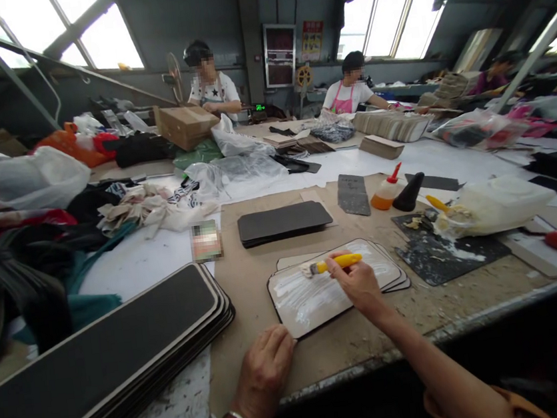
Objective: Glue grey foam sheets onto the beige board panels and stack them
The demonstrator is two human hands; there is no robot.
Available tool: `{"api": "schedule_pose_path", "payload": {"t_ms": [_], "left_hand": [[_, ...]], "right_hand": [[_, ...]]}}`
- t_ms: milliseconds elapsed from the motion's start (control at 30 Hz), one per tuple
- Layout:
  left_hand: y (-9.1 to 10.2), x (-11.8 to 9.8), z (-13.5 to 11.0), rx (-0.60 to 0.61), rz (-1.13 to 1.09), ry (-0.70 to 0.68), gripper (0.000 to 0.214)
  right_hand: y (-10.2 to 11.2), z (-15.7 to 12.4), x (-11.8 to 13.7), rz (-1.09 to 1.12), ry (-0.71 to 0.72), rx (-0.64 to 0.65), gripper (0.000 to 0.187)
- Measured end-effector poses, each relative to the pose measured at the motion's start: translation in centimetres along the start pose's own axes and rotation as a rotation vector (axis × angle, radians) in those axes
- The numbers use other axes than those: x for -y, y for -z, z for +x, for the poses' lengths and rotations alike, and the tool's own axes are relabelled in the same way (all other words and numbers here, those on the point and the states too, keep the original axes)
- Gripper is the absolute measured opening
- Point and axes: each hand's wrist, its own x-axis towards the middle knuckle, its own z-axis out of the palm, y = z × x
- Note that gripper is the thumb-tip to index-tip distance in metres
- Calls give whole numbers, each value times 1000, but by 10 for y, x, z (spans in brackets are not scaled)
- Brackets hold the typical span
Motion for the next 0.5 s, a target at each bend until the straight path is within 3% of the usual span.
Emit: {"api": "schedule_pose_path", "payload": {"t_ms": [133, 233, 333, 500], "left_hand": [[2, 1, 0, 5, 20, -26, 20], [3, 2, -1, 17, 18, -36, 20], [1, 3, -4, 20, 9, -24, 18], [-2, 2, -8, 23, -9, 6, 17]], "right_hand": [[63, 13, -34, -299, -66, -204, 48], [92, 9, -39, -374, -90, -259, 48], [87, -10, -24, -270, -64, -196, 42], [36, -54, 20, 41, 35, 82, 26]]}}
